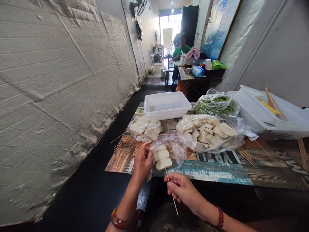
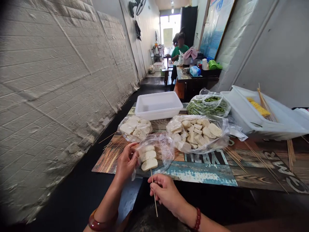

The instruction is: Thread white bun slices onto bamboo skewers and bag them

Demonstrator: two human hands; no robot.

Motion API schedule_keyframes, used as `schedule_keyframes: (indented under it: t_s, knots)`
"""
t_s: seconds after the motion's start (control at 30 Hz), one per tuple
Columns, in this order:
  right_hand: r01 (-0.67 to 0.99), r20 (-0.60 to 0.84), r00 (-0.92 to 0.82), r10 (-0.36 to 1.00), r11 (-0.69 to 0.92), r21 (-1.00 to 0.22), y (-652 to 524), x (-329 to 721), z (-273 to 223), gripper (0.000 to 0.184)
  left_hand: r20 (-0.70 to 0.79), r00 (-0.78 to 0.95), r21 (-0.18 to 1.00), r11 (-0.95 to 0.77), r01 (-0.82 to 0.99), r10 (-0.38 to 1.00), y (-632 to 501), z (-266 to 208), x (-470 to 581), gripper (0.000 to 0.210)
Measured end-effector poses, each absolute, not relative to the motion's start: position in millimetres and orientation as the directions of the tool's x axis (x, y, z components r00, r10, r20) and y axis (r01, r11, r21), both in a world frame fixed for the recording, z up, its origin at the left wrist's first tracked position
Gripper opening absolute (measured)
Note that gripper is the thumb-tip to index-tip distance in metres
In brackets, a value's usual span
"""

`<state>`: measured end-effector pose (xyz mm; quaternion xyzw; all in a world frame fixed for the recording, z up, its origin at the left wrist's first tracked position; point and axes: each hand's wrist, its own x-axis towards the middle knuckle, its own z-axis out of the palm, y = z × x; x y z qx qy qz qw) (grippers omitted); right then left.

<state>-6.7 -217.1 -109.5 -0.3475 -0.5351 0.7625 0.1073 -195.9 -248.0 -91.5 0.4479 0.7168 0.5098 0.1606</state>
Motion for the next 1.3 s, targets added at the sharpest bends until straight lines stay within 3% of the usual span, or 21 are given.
schedule_keyframes:
  t_s: [0.2,0.3,0.4,0.5,0.57,0.67,0.73,1.0,1.3]
  knots:
    - [0.108,-0.386,-0.749,0.538,-0.476,-0.873,-221,-11,-107,0.028,0.208,-0.598,0.913,0.066,0.404,0.774,-243,-94,-201,0.029]
    - [0.094,-0.395,-0.766,0.507,-0.520,-0.849,-223,-8,-112,0.028,0.256,-0.604,0.873,0.087,0.479,0.755,-241,-95,-204,0.030]
    - [0.077,-0.391,-0.771,0.503,-0.536,-0.841,-223,-5,-117,0.027,0.437,-0.538,0.683,0.122,0.720,0.721,-242,-89,-201,0.031]
    - [0.058,-0.376,-0.770,0.516,-0.530,-0.846,-222,-3,-118,0.026,0.566,-0.334,0.450,0.057,0.891,0.754,-245,-81,-191,0.035]
    - [0.055,-0.372,-0.773,0.514,-0.530,-0.846,-221,-4,-117,0.025,0.497,-0.109,0.369,-0.096,0.924,0.861,-248,-80,-184,0.041]
    - [0.041,-0.350,-0.786,0.509,-0.522,-0.852,-221,-5,-118,0.026,0.254,0.163,0.333,-0.244,0.911,0.953,-249,-89,-178,0.049]
    - [0.036,-0.345,-0.791,0.505,-0.526,-0.850,-220,-6,-119,0.028,0.176,0.176,0.307,-0.224,0.925,0.969,-248,-99,-177,0.048]
    - [0.079,-0.392,-0.775,0.496,-0.539,-0.839,-220,-2,-124,0.029,0.160,0.147,0.241,-0.183,0.953,0.976,-243,-118,-179,0.043]
    - [0.092,-0.384,-0.772,0.507,-0.509,-0.856,-224,-1,-124,0.020,0.169,0.150,0.282,-0.194,0.940,0.974,-242,-124,-182,0.044]
